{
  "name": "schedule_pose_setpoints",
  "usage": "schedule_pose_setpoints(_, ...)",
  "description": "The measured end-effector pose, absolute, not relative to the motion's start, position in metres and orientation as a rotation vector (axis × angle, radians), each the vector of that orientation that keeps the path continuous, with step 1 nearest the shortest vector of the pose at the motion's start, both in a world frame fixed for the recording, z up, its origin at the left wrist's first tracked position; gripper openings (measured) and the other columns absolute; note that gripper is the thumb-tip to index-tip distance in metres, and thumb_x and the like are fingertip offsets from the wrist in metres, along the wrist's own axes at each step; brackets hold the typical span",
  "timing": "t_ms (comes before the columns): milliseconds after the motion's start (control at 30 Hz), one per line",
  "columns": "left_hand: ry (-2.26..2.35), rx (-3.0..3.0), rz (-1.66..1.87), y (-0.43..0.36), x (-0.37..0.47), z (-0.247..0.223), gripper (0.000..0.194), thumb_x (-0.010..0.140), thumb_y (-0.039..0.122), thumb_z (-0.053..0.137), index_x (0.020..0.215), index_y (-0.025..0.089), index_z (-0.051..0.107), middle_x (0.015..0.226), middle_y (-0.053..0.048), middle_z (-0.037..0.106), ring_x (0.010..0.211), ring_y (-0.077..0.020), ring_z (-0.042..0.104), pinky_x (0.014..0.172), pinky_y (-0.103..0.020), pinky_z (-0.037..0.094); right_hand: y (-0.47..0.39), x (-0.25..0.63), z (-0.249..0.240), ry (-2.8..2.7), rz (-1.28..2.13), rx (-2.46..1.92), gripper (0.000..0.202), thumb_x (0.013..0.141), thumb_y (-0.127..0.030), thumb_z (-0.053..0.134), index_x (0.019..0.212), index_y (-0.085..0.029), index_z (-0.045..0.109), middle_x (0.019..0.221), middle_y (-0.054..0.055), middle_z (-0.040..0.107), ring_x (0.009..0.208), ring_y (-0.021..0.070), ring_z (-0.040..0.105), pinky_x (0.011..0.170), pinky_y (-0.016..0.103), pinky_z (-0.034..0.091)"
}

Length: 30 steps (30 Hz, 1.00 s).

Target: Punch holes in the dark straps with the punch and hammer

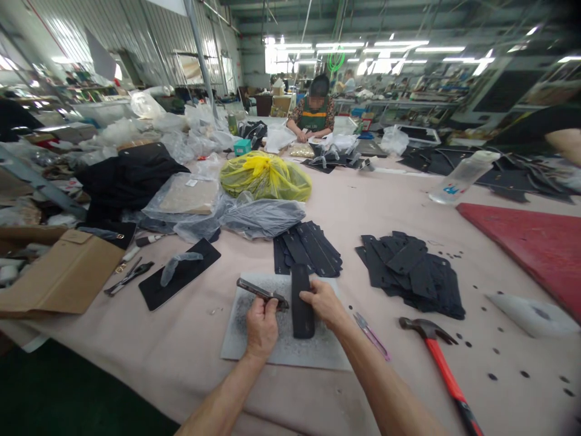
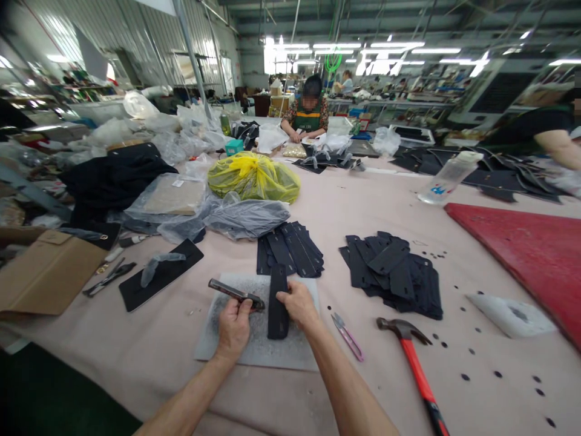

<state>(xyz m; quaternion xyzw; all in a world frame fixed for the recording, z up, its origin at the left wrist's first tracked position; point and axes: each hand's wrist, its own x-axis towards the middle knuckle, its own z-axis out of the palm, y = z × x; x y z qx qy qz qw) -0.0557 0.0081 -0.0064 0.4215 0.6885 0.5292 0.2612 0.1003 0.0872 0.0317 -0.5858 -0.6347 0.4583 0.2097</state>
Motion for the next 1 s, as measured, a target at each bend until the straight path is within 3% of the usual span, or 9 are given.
schedule_pose_setpoints(200, 1.84, 1.123, 1.417, 0.009, -0.057, -0.01, 0.028, 0.085, 0.042, 0.054, 0.087, 0.017, 0.067, 0.08, -0.008, 0.074, 0.078, -0.0264, 0.071, 0.07, -0.034, 0.055, 0.077, 0.125, 0.036, -1.337, 1.591, -1.333, 0.032, 0.068, -0.044, 0.064, 0.086, -0.018, 0.059, 0.071, 0.0, 0.065, 0.065, 0.0181, 0.06, 0.055, 0.028, 0.046)
schedule_pose_setpoints(433, 1.911, 1.2, 1.353, 0.011, -0.057, -0.009, 0.028, 0.084, 0.043, 0.053, 0.083, 0.018, 0.066, 0.076, -0.008, 0.072, 0.074, -0.0258, 0.069, 0.069, -0.034, 0.054, 0.071, 0.136, 0.046, -1.148, 1.676, -1.183, 0.031, 0.064, -0.042, 0.074, 0.078, -0.018, 0.061, 0.065, -0.003, 0.06, 0.053, 0.0104, 0.048, 0.048, 0.022, 0.033)
schedule_pose_setpoints(600, 1.932, 1.252, 1.321, 0.011, -0.057, -0.006, 0.029, 0.084, 0.043, 0.052, 0.083, 0.018, 0.066, 0.076, -0.007, 0.073, 0.074, -0.0252, 0.069, 0.07, -0.033, 0.053, 0.067, 0.152, 0.049, -1.108, 1.723, -1.087, 0.034, 0.066, -0.047, 0.076, 0.076, -0.017, 0.062, 0.056, -0.005, 0.05, 0.043, 0.0066, 0.03, 0.043, 0.022, 0.023)
schedule_pose_setpoints(800, 1.988, 1.286, 1.269, 0.012, -0.056, -0.003, 0.028, 0.082, 0.045, 0.052, 0.081, 0.02, 0.067, 0.075, -0.006, 0.073, 0.074, -0.0262, 0.069, 0.068, -0.033, 0.051, 0.055, 0.183, 0.061, -0.947, 1.676, -0.94, 0.035, 0.081, -0.056, 0.051, 0.085, -0.022, 0.058, 0.071, 0.001, 0.053, 0.065, 0.0178, 0.05, 0.063, 0.032, 0.042)
schedule_pose_setpoints(1000, 2.04, 1.292, 1.171, 0.014, -0.057, -0.004, 0.032, 0.08, 0.048, 0.052, 0.084, 0.021, 0.067, 0.079, -0.006, 0.074, 0.08, -0.0284, 0.069, 0.072, -0.034, 0.05, 0.045, 0.189, 0.066, -0.795, 1.591, -0.837, 0.039, 0.086, -0.058, 0.03, 0.064, -0.026, 0.032, 0.055, -0.005, 0.022, 0.049, 0.0156, 0.026, 0.057, 0.034, 0.037)
